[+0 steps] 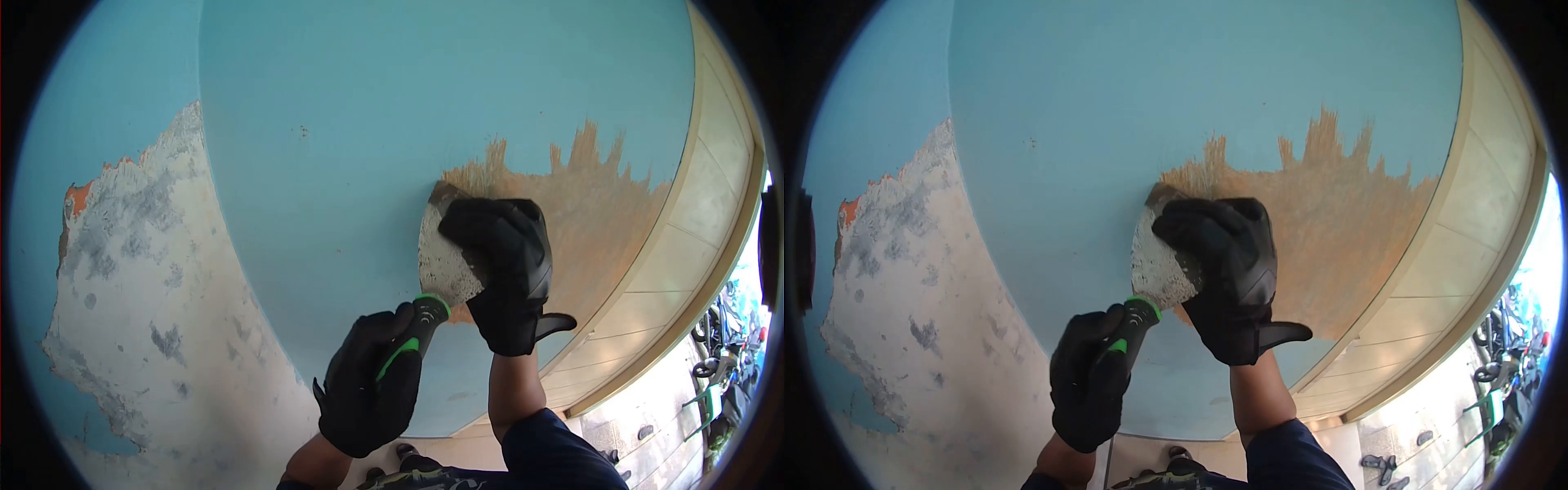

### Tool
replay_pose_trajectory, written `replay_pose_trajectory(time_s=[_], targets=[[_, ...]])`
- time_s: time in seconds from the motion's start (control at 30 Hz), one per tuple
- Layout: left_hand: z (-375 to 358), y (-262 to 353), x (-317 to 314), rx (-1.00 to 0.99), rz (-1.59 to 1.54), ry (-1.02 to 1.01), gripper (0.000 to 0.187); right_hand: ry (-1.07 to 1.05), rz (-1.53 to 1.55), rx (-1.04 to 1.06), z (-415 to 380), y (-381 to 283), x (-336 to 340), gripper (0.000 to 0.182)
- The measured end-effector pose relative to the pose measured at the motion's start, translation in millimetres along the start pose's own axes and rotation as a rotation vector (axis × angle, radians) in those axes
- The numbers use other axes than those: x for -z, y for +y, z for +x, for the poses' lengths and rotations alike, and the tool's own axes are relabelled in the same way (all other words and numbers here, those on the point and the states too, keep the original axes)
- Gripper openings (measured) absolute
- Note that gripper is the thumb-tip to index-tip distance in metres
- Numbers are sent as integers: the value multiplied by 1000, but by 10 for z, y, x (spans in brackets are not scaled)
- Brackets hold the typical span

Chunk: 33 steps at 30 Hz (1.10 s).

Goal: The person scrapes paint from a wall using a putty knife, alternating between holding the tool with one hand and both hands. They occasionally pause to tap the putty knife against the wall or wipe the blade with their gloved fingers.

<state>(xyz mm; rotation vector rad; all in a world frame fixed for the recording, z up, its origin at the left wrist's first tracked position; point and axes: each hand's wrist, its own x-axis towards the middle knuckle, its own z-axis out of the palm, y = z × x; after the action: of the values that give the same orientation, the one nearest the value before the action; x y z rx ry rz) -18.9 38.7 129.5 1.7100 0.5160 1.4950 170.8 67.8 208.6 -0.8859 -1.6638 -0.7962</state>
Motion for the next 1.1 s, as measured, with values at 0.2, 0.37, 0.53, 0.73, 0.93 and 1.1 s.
replay_pose_trajectory(time_s=[0.2,0.37,0.53,0.73,0.93,1.1], targets=[[51,109,21,-16,-10,13,29,17,23,16,81,31,-31,26],[12,-53,-27,-99,16,45,28,-36,-7,-17,-12,-27,32,28],[-13,92,1,55,-21,34,32,9,31,26,5,19,16,28],[79,67,44,-120,65,39,27,69,23,40,133,-22,-1,26],[87,34,74,-95,105,5,27,33,6,6,125,-2,-3,31],[14,57,0,-140,3,51,26,-23,-4,24,54,-14,60,29]])
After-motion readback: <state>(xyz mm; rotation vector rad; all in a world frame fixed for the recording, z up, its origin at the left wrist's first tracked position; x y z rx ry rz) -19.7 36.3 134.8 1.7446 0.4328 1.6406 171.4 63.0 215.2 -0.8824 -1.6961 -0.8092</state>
